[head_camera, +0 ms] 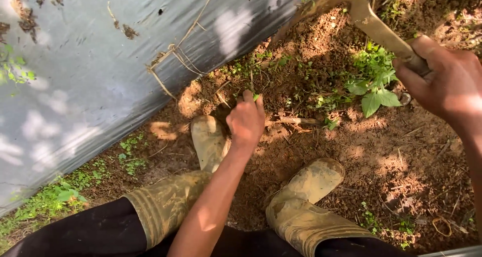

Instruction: The person weeds around young plants growing through a plastic mulch sheet. They pull weeds by hand from the planting holes and use a hoe to clear weeds from the soil beside the sheet, gathering the removed vegetation into a pile.

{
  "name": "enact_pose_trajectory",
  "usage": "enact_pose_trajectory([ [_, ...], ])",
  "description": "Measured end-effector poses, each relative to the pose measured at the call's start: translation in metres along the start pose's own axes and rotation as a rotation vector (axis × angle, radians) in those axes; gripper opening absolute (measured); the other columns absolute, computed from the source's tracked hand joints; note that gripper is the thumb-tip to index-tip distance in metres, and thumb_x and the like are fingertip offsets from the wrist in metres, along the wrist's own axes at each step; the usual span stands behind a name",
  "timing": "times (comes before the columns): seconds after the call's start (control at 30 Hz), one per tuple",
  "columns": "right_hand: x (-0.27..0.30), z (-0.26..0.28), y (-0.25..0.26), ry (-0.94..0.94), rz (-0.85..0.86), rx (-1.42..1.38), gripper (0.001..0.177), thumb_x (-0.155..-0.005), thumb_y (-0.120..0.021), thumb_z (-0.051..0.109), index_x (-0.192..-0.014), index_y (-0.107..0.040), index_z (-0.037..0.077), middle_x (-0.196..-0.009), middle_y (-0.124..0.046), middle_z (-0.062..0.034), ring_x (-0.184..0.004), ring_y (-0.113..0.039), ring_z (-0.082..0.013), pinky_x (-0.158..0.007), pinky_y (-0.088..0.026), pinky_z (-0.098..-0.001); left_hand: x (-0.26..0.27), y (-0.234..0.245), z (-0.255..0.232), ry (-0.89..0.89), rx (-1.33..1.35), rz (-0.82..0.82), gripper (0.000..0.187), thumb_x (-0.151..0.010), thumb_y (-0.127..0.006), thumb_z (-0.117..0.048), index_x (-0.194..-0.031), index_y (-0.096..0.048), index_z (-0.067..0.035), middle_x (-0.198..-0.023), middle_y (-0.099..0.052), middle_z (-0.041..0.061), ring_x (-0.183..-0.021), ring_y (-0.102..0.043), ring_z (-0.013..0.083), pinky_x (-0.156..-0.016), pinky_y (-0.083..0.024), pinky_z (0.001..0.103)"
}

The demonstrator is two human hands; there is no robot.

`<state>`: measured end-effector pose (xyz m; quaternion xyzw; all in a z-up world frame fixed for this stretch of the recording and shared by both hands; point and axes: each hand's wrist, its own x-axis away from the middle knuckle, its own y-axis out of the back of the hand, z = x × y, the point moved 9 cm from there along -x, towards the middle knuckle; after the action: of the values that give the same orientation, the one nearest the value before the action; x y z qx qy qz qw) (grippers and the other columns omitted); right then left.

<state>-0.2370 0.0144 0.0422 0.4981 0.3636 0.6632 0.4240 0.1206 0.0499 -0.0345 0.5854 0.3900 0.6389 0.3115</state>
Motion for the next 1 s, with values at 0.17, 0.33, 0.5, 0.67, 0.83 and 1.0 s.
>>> enact_pose_trajectory([
  [0.17,0.004,0.032,0.006,-0.298,0.075,-0.466,0.024,-0.124,-0.064,0.01,-0.105,-0.052,0.002,-0.079,-0.056,-0.0139,-0.049,-0.05,-0.0234,-0.035,-0.051,-0.0382,0.007,0.006,-0.034,-0.056,0.293,0.298,0.021,-0.115,-0.042,-0.013,-0.103,-0.058,-0.005,-0.064,-0.059,0.005,-0.041,-0.056,0.0161,-0.03,-0.049,0.03],
  [0.33,0.005,0.027,-0.015,-0.233,0.294,-0.269,0.009,-0.116,-0.055,0.015,-0.113,-0.056,0.007,-0.072,-0.063,-0.0104,-0.042,-0.052,-0.0198,-0.033,-0.049,-0.0329,0.029,-0.019,-0.091,-0.483,0.392,0.17,0.015,-0.102,-0.045,-0.006,-0.095,-0.058,-0.008,-0.059,-0.056,-0.003,-0.039,-0.051,0.009,-0.028,-0.039,0.025],
  [0.5,0.019,0.0,-0.017,-0.226,0.287,-0.166,0.009,-0.116,-0.059,0.016,-0.114,-0.063,0.009,-0.071,-0.069,-0.009,-0.038,-0.06,-0.0189,-0.031,-0.057,-0.0308,0.044,-0.018,-0.109,-0.596,0.436,0.152,0.03,-0.108,-0.043,-0.033,-0.112,-0.056,-0.007,-0.072,-0.055,0.002,-0.049,-0.05,0.0124,-0.037,-0.047,0.027],
  [0.67,-0.002,0.061,0.02,-0.47,0.219,-0.549,0.011,-0.119,-0.051,0.009,-0.12,-0.055,0.0,-0.078,-0.064,-0.0188,-0.044,-0.054,-0.0216,-0.028,-0.051,-0.0366,0.03,0.0,-0.092,-0.506,0.574,0.063,0.041,-0.104,-0.047,-0.039,-0.126,-0.054,-0.005,-0.098,-0.06,0.008,-0.044,-0.044,0.0064,-0.027,-0.041,0.019],
  [0.83,0.008,-0.006,-0.021,-0.318,0.434,-0.122,0.016,-0.116,-0.05,0.025,-0.127,-0.057,0.015,-0.066,-0.061,-0.0089,-0.039,-0.047,-0.0191,-0.031,-0.038,-0.0305,0.033,0.029,-0.068,-0.55,0.643,-0.326,0.024,-0.102,-0.06,-0.025,-0.11,-0.057,-0.003,-0.102,-0.054,0.009,-0.062,-0.054,0.0152,-0.046,-0.056,0.025],
  [1.0,0.021,-0.046,-0.032,-0.186,0.173,0.014,0.01,-0.121,-0.062,0.016,-0.123,-0.068,0.008,-0.069,-0.061,-0.0063,-0.041,-0.057,-0.0177,-0.03,-0.049,-0.0307,0.029,0.023,-0.046,-0.484,0.725,-0.39,0.022,-0.098,-0.062,-0.021,-0.11,-0.059,-0.003,-0.11,-0.054,0.013,-0.069,-0.058,0.0171,-0.045,-0.055,0.022],
])
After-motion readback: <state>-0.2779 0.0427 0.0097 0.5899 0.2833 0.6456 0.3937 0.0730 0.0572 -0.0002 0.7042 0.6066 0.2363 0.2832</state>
